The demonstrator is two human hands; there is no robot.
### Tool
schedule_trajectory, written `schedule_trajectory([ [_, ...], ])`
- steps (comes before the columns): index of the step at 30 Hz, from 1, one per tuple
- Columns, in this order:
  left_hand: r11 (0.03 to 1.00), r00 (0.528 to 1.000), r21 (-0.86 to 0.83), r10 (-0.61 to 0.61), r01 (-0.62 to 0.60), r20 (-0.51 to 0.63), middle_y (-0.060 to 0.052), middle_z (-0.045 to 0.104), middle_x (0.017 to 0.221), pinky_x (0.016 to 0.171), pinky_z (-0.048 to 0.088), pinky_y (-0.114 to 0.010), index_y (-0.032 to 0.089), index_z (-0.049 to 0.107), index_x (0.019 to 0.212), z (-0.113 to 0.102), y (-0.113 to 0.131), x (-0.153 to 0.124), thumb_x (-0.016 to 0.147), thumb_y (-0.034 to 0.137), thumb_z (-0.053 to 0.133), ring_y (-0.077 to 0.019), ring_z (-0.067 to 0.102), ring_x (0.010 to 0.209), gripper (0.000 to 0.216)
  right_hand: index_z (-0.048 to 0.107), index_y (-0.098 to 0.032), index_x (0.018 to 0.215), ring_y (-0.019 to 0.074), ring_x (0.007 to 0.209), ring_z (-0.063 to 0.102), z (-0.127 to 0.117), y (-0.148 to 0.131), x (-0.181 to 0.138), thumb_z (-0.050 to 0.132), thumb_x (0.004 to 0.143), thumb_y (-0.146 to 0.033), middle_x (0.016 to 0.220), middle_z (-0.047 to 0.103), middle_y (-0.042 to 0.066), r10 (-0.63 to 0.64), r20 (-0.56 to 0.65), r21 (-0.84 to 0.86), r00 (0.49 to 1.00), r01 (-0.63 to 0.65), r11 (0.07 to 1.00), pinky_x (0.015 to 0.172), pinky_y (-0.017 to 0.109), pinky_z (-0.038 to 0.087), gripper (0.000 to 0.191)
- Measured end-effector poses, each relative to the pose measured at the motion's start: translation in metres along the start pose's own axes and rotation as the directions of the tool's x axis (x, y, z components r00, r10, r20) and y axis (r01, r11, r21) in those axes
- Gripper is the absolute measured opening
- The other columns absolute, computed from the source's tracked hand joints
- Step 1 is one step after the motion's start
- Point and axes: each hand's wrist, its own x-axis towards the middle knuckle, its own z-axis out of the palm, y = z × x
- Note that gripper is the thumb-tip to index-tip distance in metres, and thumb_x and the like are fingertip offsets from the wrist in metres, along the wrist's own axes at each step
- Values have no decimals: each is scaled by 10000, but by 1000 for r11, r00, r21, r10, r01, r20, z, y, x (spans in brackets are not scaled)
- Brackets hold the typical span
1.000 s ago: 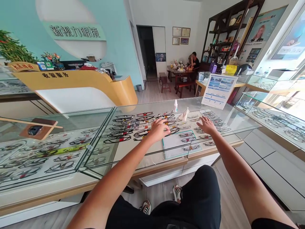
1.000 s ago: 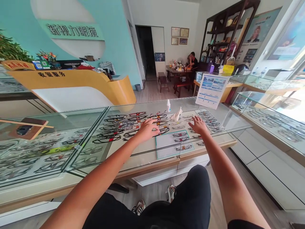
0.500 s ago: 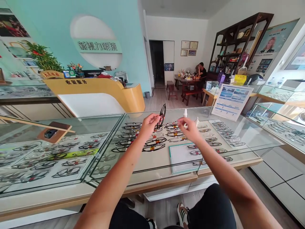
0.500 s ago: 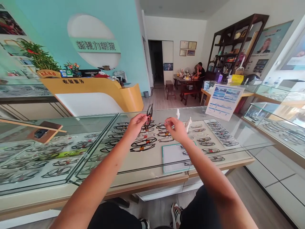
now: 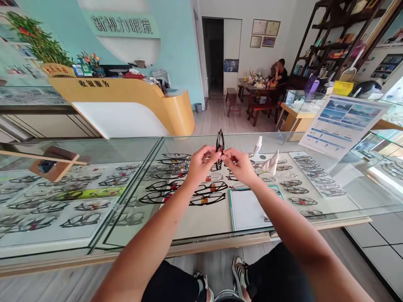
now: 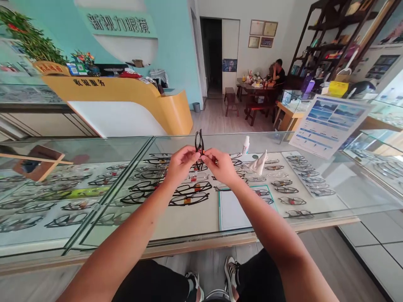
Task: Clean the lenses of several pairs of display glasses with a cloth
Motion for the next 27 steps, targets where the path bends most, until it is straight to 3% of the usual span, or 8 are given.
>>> schedule_trajectory([
  [5,1000,1000,-26,3,-2,10,-72,808,1093,812,663,-319,226,798,1048,4,-2,-2,880,750,904,-234,779,1002,560,715,-249,982,167,659,447,-11,3,4,651,1065,-803,709,503,-44,29,-8,0,1000,-29,1000,649,336,360,564],
  [17,1000,1000,-8,20,-20,-9,-81,825,1112,867,657,-328,227,758,1040,10,3,-4,883,695,929,-245,793,1061,523,711,-255,992,165,640,430,-10,2,0,659,1058,-824,699,507,-48,23,-6,3,1000,-23,1000,641,343,342,575],
  [27,1000,1000,21,12,-11,-1,-94,828,1094,717,612,-292,231,752,1060,9,0,-5,941,716,852,-260,802,1038,510,784,-242,1044,169,647,435,-10,4,-1,645,1069,-810,694,525,-37,45,-9,-10,999,-45,999,650,337,356,586],
])
